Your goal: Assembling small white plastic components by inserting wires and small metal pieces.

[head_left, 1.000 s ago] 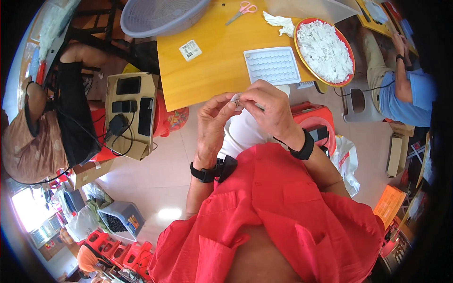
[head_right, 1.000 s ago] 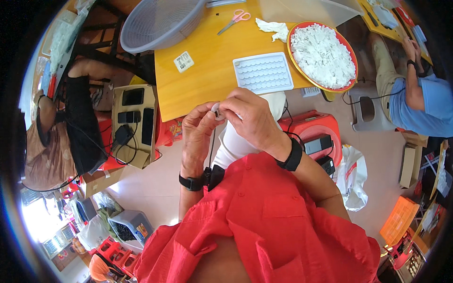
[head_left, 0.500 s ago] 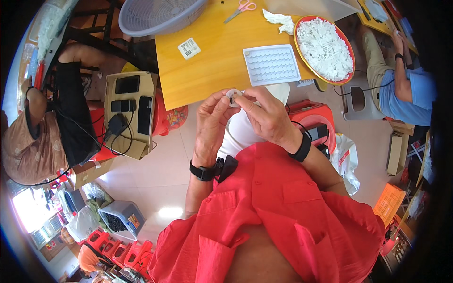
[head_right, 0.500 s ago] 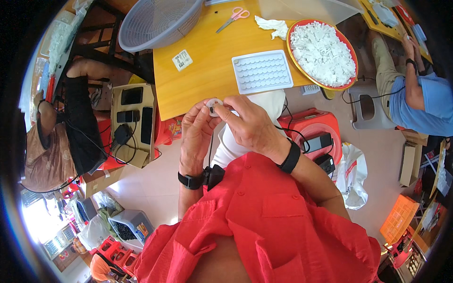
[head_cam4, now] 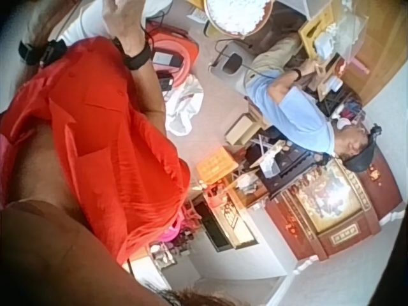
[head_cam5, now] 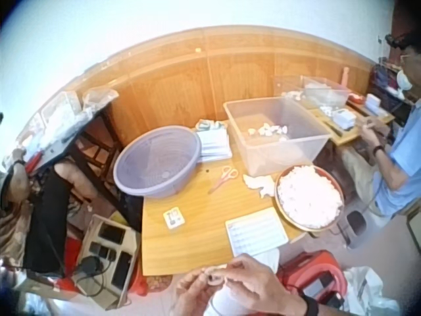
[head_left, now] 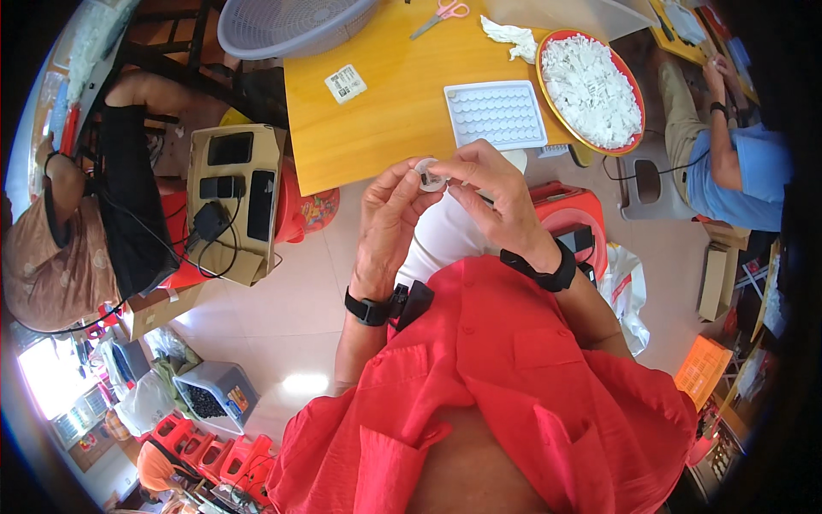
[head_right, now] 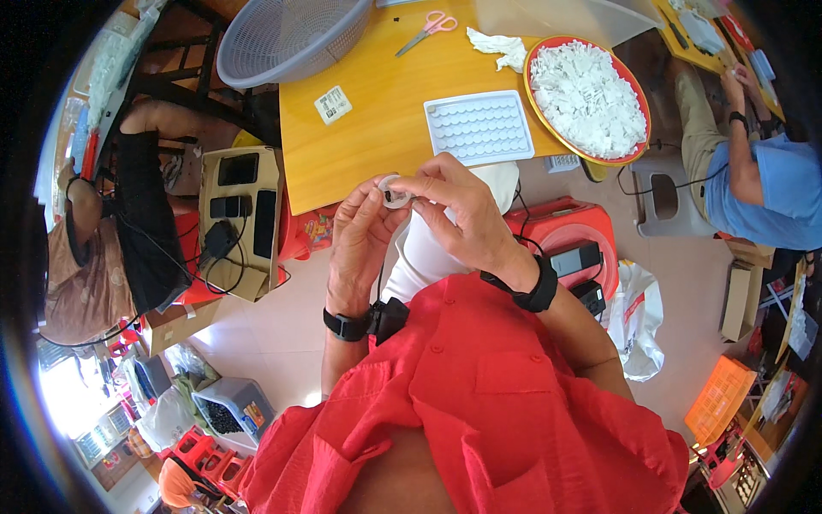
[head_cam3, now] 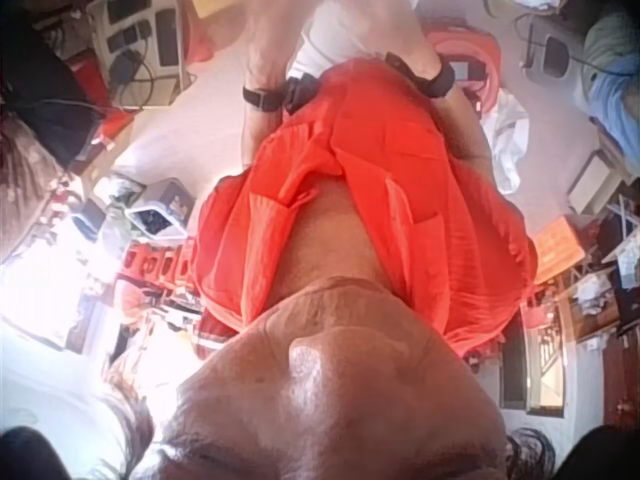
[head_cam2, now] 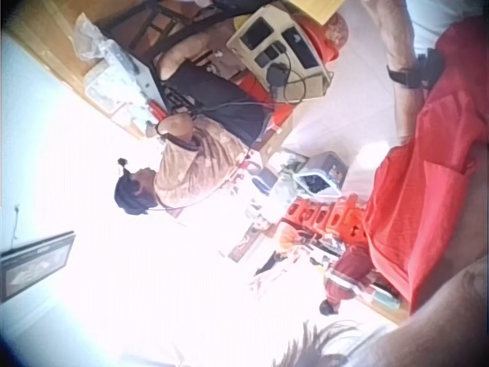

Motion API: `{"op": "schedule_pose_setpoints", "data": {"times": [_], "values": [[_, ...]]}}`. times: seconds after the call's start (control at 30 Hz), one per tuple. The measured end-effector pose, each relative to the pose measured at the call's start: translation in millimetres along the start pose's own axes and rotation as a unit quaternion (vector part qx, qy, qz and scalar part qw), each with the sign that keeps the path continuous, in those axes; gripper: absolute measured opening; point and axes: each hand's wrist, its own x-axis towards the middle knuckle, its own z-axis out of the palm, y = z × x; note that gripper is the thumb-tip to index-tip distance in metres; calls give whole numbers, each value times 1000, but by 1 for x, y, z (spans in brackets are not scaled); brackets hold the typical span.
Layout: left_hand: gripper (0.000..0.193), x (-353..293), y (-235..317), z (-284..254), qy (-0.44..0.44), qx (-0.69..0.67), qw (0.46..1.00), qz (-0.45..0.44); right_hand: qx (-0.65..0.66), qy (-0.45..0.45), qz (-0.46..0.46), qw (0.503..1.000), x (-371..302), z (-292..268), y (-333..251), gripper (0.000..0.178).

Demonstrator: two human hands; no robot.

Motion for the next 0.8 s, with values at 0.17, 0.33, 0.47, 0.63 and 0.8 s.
{"op": "schedule_pose_setpoints", "data": {"times": [0.17,0.33,0.47,0.63,0.8], "values": [[22,0,0,1,-4,-5,1000,-1,10,12,11,1000,3,-1,1,28],[22,1,-1,2,5,-2,1000,-8,22,55,34,998,4,5,0,20],[21,0,-1,5,23,47,999,15,-91,84,-29,992,5,10,2,11],[20,-2,-1,8,22,130,991,23,-98,52,-8,994,5,9,2,12],[21,-3,-1,8,39,114,993,11,-110,48,-12,993,3,12,-1,14]]}}
